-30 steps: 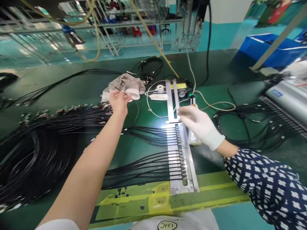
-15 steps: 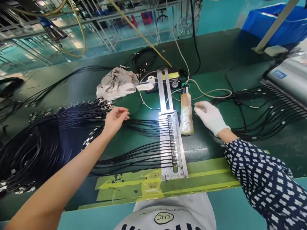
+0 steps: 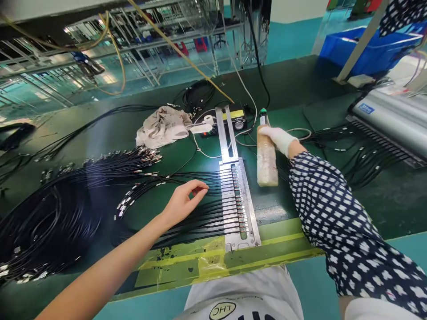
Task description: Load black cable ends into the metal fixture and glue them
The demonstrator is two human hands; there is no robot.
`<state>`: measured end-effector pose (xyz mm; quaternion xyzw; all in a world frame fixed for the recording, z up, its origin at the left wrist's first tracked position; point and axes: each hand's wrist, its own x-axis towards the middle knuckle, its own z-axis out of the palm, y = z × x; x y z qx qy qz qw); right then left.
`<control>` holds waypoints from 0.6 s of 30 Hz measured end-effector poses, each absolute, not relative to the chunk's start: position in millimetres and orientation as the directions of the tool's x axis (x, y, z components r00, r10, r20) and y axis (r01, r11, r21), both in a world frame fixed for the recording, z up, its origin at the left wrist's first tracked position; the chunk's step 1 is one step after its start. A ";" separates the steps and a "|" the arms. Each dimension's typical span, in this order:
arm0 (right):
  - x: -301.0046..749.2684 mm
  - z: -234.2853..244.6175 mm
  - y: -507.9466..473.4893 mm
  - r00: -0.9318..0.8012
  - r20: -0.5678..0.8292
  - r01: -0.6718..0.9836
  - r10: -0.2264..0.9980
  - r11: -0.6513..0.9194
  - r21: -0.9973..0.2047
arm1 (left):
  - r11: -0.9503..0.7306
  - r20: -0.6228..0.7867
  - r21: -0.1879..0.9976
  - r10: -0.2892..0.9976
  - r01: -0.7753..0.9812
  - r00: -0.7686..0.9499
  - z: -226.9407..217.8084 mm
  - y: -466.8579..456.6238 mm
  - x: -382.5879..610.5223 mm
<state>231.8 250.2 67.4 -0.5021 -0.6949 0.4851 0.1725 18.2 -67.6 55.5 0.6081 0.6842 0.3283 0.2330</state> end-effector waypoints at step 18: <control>354.3 59.3 157.1 -0.461 0.003 -0.251 0.887 -0.128 -0.959 | 0.258 -0.285 0.958 0.839 0.122 0.463 92.0 -19.1 91.3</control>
